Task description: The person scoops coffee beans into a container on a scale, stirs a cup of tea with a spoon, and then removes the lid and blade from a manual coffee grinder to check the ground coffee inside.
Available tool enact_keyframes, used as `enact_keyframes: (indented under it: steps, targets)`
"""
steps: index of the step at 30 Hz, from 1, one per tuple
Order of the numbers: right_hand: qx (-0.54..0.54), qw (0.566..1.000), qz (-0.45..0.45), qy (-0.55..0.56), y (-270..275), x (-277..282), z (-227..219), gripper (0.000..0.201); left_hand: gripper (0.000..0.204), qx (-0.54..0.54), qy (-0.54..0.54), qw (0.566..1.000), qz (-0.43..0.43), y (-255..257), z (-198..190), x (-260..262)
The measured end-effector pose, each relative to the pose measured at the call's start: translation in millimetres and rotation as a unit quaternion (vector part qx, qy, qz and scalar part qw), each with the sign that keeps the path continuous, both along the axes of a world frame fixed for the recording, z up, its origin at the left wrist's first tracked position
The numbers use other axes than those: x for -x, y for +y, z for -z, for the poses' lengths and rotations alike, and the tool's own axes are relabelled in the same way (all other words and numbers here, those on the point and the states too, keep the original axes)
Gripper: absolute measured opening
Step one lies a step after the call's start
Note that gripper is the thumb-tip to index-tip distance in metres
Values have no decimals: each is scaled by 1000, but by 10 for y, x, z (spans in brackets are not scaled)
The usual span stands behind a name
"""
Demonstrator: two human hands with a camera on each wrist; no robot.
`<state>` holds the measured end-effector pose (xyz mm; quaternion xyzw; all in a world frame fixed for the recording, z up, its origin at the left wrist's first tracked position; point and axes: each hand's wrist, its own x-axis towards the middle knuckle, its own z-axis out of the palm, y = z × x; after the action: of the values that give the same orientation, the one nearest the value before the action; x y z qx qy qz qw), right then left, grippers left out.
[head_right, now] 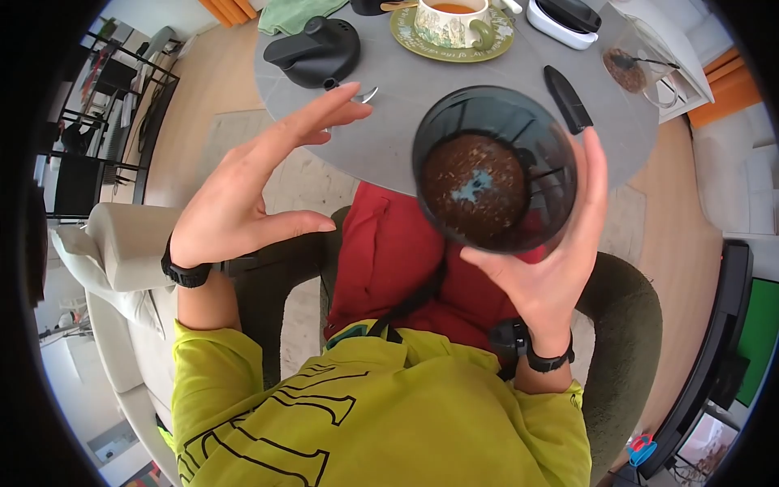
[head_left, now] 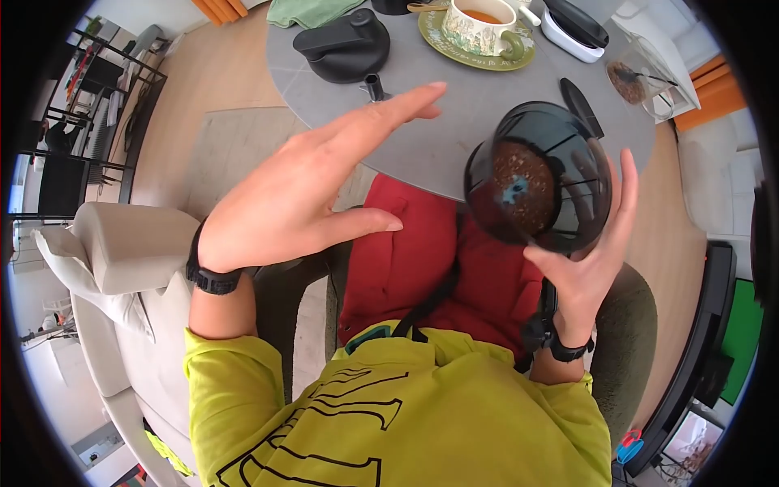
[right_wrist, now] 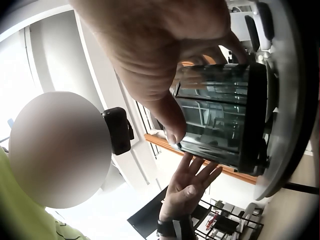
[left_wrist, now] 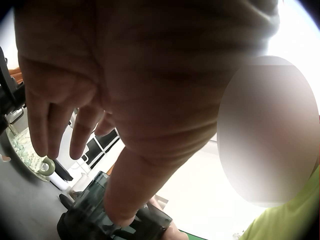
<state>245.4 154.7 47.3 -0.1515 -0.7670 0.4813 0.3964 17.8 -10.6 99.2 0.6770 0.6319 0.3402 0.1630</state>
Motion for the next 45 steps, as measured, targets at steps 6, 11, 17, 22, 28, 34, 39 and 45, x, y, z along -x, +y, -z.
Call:
enact_keyframes:
  steps: [6,11,17,22,28,34,39,45]
  targets:
    - [18,999,49,-11,22,0,40,126,94,4,3,1000,-7,0,-13,-23]
    - [-15,999,-44,12,-201,-2,-61,123,94,8,7,1000,-3,-4,-18,-27]
    - [262,927,-84,257,-659,-84,-304,88,86,20,19,1000,15,-21,-40,-25]
    - [279,899,-213,264,-576,-150,-470,89,86,24,10,1000,17,-18,-33,-24]
    - [364,852,-222,305,-562,-128,-433,90,85,21,17,999,17,-24,-43,-24]
    - [-44,995,87,10,-133,38,-114,132,82,12,22,1000,-18,-40,-42,-17]
    - [29,998,-39,32,-233,40,-46,129,76,20,-10,998,-64,-45,-40,2]
    - [-14,999,-48,-8,-175,64,-46,121,63,-15,-23,994,-103,-37,-42,26]
